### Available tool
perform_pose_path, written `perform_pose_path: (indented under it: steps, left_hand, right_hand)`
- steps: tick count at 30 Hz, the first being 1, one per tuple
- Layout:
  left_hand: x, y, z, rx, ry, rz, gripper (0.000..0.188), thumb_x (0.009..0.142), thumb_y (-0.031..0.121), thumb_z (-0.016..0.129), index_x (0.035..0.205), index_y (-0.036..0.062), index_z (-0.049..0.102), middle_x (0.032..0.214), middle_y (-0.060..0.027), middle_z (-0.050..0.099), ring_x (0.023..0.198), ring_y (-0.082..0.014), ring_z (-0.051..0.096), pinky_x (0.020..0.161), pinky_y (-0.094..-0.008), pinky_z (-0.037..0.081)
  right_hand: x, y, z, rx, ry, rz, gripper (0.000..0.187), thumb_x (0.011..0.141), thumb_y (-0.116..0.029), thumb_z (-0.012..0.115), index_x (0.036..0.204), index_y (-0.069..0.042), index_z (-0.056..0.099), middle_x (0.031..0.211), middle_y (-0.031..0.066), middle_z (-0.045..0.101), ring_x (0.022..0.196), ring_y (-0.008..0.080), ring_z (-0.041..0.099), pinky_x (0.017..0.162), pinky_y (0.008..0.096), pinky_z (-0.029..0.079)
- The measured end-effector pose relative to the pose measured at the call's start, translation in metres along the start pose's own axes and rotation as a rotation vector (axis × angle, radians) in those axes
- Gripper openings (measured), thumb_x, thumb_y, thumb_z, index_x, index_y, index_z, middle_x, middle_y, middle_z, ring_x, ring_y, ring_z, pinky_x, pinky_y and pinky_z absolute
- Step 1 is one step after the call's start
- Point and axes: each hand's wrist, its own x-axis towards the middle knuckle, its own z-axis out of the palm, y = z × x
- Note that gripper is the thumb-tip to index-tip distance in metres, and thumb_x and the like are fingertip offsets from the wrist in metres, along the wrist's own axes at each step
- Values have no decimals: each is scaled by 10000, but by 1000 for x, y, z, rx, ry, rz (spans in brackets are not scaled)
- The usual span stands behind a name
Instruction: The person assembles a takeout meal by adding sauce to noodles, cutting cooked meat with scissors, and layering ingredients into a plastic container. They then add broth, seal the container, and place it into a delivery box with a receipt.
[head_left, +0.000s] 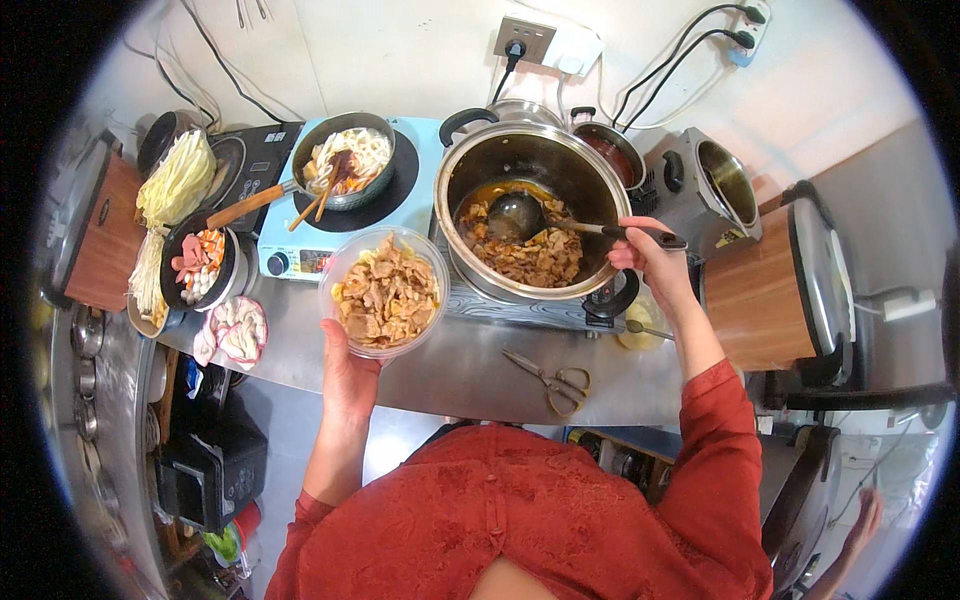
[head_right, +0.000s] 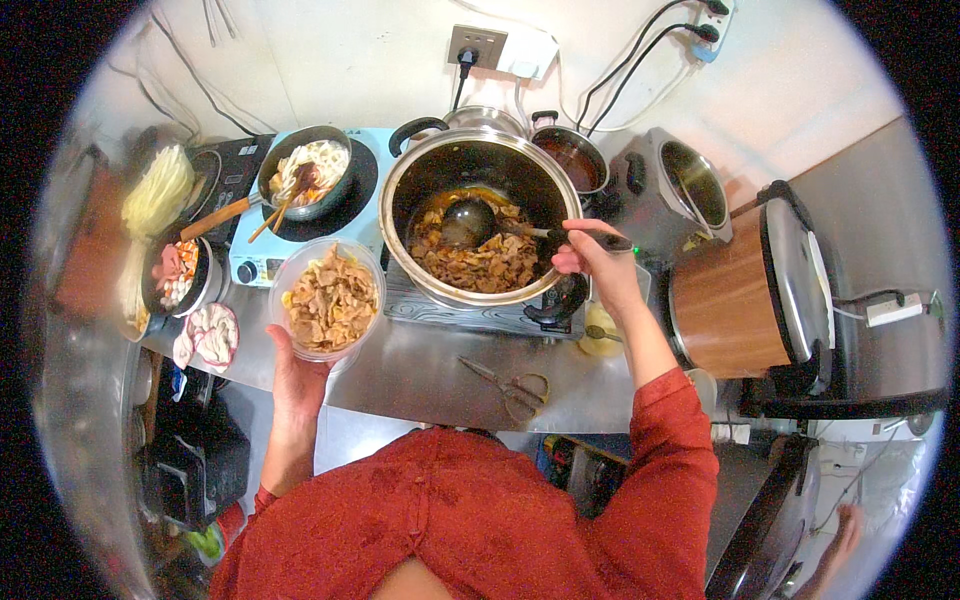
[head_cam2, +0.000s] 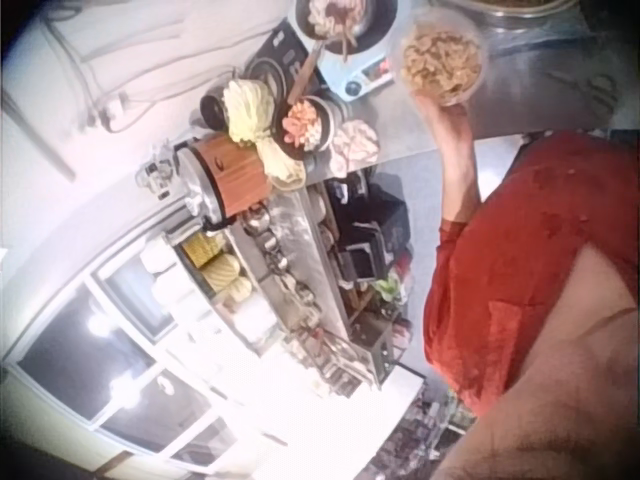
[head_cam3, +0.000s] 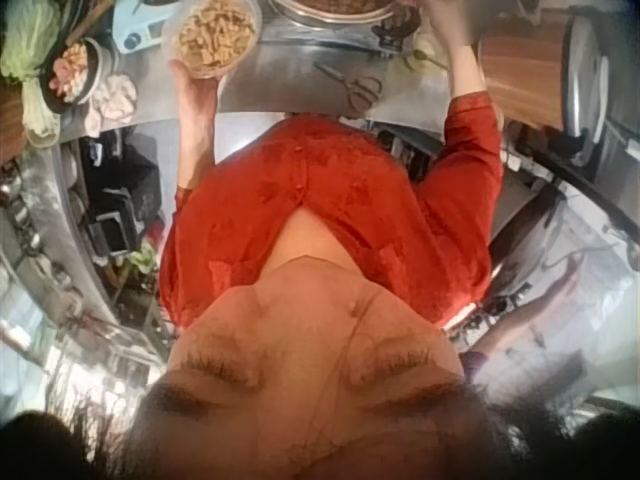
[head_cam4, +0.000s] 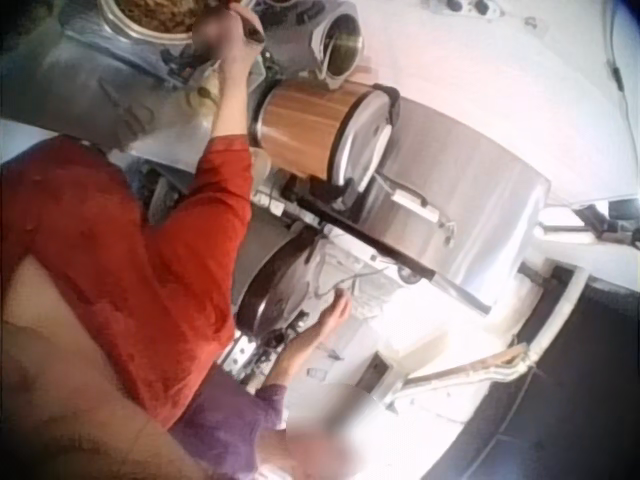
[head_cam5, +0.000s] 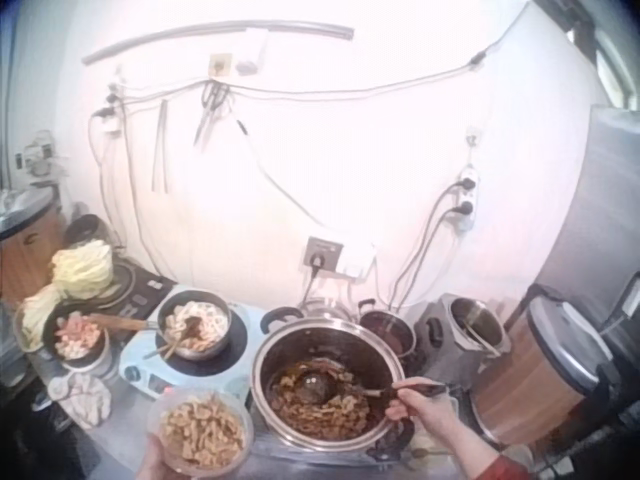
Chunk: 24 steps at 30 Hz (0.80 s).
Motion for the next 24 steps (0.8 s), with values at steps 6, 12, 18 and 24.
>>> perform_pose_path:
  steps: [6,12,18,24]
  left_hand:
    - [7,-1,0,-31,-46,-1,835,885,655,501,1495,131,274,1469,-53,414,1305,-216,464,1002,-396,458]
    - [9,-6,8,-39,-82,13,797,905,628,502,1480,117,294,1441,-59,448,1298,-213,476,1000,-390,470]
    - [5,2,22,-6,-108,20,834,889,640,517,1483,106,278,1449,-75,433,1299,-223,476,1016,-411,465]
    - [8,1,26,-9,-30,38,862,872,674,510,1502,143,257,1472,-54,409,1332,-225,433,1026,-436,437]
  right_hand:
    - [-30,-29,4,88,13,-14,247,950,-137,550,1150,-1,597,859,117,681,696,183,689,622,295,572]
    - [-72,-85,21,136,-9,-145,262,956,-107,500,1175,19,572,829,151,679,644,207,678,585,324,572]
    - [-104,-92,56,65,-177,-273,294,893,-159,645,1113,32,601,850,166,682,668,230,692,658,331,578]
    - [-124,-103,63,-627,-507,-944,309,750,-131,758,1052,-90,709,894,134,683,733,234,677,634,319,562]
